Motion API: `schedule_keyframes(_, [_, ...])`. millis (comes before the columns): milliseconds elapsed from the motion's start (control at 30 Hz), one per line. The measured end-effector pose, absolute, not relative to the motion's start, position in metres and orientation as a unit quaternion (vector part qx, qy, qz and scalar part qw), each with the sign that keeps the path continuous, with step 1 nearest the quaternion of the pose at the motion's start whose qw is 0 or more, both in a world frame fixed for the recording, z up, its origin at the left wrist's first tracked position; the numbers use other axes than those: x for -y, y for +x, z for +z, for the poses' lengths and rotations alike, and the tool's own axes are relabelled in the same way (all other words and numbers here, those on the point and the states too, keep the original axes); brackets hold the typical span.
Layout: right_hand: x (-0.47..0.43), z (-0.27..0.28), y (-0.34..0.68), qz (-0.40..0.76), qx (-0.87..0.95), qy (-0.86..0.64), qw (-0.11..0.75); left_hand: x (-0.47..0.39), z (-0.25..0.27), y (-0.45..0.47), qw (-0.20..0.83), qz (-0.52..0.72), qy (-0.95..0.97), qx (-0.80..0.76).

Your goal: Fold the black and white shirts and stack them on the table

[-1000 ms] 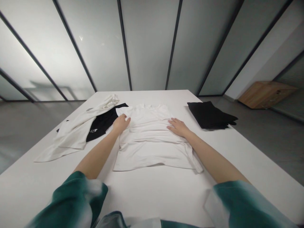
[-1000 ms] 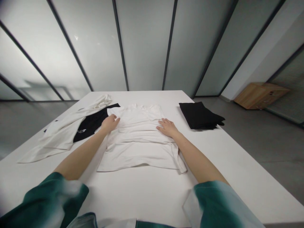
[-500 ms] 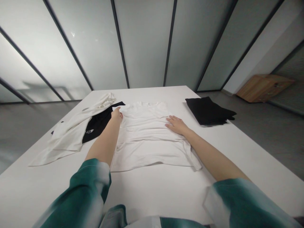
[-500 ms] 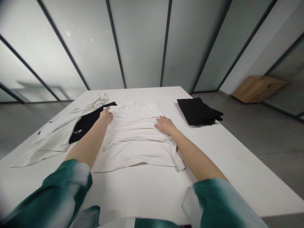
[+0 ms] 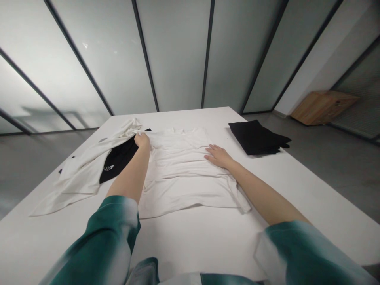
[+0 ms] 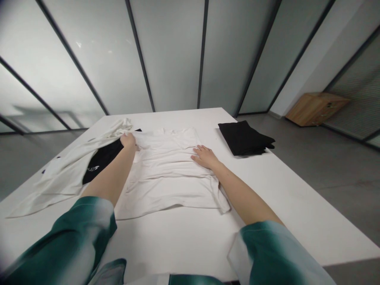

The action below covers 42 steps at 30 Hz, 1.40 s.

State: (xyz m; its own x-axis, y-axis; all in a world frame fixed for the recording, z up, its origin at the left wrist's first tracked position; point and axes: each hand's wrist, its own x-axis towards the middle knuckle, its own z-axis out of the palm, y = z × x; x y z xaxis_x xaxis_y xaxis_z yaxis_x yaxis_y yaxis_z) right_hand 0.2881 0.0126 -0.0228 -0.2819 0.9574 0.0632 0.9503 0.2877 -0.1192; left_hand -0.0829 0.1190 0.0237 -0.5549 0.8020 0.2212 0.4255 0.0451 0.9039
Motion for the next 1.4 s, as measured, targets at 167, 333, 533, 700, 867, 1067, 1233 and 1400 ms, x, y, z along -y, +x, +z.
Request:
schedule_keyframes(167, [-0.012, -0.023, 0.289, 0.032, 0.8, -0.596, 0.061, -0.116, 0.026, -0.051, 0.225, 0.462, 0.601, -0.612])
schedule_keyframes(333, [-0.011, -0.021, 0.287, 0.034, 0.799, -0.597, 0.063, -0.1, 0.025, -0.036, 0.173, 0.316, 0.709, -0.606])
schedule_keyframes(533, [-0.01, -0.02, 0.286, 0.022, 0.803, -0.594, 0.052, -0.068, 0.009, -0.03, 0.071, 0.058, 0.791, -0.605])
schedule_keyframes(700, [-0.008, -0.019, 0.284, 0.013, 0.8, -0.599, 0.039, -0.053, -0.004, -0.024, 0.028, -0.003, 0.793, -0.609])
schedule_keyframes(867, [-0.006, -0.016, 0.281, -0.009, 0.796, -0.605, 0.031, -0.03, 0.009, -0.015, -0.03, 0.007, 0.799, -0.601])
schedule_keyframes(1067, [-0.001, -0.006, 0.264, -0.013, 0.793, -0.609, 0.024, 0.001, 0.014, 0.0, 0.017, -0.028, 0.784, -0.619])
schedule_keyframes(1233, [0.002, -0.008, 0.236, 0.067, 0.773, -0.631, -0.002, 0.002, -0.001, 0.005, 0.054, -0.049, 0.768, -0.636])
schedule_keyframes(1400, [-0.016, -0.013, 0.226, 0.085, 0.762, -0.642, -0.025, -0.017, -0.007, 0.004, 0.058, -0.045, 0.764, -0.641])
